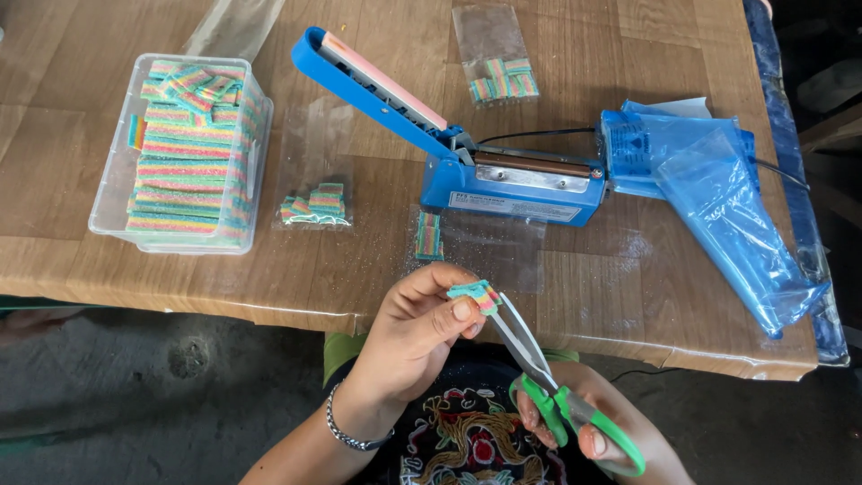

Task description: Trimming and folding multi-colored candy strips using scissors at a workstation.

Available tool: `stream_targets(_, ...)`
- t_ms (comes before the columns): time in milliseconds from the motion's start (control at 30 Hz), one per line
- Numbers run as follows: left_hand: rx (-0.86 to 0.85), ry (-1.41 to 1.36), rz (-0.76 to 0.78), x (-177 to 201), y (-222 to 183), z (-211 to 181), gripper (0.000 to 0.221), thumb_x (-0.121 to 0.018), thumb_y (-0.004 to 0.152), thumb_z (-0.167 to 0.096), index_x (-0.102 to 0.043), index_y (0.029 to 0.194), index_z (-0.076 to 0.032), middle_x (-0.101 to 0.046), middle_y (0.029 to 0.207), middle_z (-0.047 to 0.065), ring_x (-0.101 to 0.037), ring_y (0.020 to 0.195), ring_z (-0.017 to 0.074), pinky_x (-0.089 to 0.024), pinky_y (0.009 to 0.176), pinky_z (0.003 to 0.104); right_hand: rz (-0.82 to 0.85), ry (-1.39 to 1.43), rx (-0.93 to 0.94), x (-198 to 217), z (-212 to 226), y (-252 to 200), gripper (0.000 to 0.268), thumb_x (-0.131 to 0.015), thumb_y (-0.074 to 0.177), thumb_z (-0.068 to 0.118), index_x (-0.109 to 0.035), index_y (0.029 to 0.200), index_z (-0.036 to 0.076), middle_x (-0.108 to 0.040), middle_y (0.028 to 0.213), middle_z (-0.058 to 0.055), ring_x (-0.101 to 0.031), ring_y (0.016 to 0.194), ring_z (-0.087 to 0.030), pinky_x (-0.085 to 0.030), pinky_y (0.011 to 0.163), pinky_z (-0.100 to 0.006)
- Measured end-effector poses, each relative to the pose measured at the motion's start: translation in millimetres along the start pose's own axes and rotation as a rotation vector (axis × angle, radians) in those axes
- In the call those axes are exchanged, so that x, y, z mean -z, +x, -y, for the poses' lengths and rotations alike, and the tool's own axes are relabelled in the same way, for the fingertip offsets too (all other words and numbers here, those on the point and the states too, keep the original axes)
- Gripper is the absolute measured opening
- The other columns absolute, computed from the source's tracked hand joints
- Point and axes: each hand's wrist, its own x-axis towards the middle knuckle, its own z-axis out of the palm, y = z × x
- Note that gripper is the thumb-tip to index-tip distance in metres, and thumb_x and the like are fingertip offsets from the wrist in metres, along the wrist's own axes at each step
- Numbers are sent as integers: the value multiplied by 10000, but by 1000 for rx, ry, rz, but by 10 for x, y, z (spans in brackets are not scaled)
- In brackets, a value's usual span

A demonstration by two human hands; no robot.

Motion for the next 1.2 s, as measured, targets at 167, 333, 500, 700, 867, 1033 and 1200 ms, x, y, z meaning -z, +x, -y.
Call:
stream_targets(167, -13, 18, 19, -10, 13, -64, 130, -738, 984, -101, -712, 1101, -51, -744, 1011, 89, -587, 795, 144, -499, 728, 273, 129, 101, 74, 203, -208, 77, 808, -830, 767, 795, -693, 839, 2, -594, 719, -66, -538, 517, -167, -382, 500, -307)
stream_targets(333, -31, 69, 31, -63, 19, -111, 99, -740, 971, -87, -708, 1057, -49, -737, 995, 92, -569, 761, 138, -467, 693, 263, 136, 107, 47, 234, -214, 60, 804, -832, 756, 785, -690, 811, -5, -583, 654, -63, -539, 496, -151, -362, 483, -300)
stream_targets(500, -7, 128, 18, -72, -17, -115, 105, -766, 946, -91, -715, 1034, -67, -734, 979, 66, -661, 842, 125, -534, 717, 230, 183, 49, 74, 209, -119, 20, 858, -778, 785, 848, -680, 799, -5, -629, 669, -62, -554, 470, -140, -413, 421, -284)
stream_targets(700, -20, 171, 31, -88, -34, -127, 132, -788, 940, -145, -728, 1044, -90, -738, 979, 46, -668, 868, 137, -538, 776, 270, 80, 63, -88, 206, -107, -25, 812, -798, 671, 822, -709, 746, 19, -629, 646, -89, -542, 452, -152, -400, 458, -299)
stream_targets(867, -15, 151, 23, -74, -31, -114, 148, -793, 933, -119, -722, 1057, -81, -732, 978, 63, -667, 870, 157, -546, 779, 287, 80, 125, -95, 193, -115, -5, 808, -830, 648, 819, -710, 753, 27, -594, 614, -76, -511, 461, -158, -339, 452, -308)
stream_targets(1033, 5, 168, 13, -69, -18, -122, 150, -801, 921, -110, -728, 1049, -76, -743, 982, 69, -690, 893, 168, -575, 806, 293, 98, 122, -121, 243, -134, 1, 784, -824, 657, 794, -692, 748, 27, -600, 606, -80, -525, 457, -159, -362, 451, -314)
stream_targets(1200, 20, 204, 4, -59, -22, -89, 155, -809, 910, -119, -726, 1035, -84, -739, 976, 68, -688, 890, 163, -577, 797, 287, 111, 103, -120, 273, -92, -43, 789, -818, 687, 778, -675, 759, 5, -607, 626, -90, -532, 469, -148, -363, 440, -305)
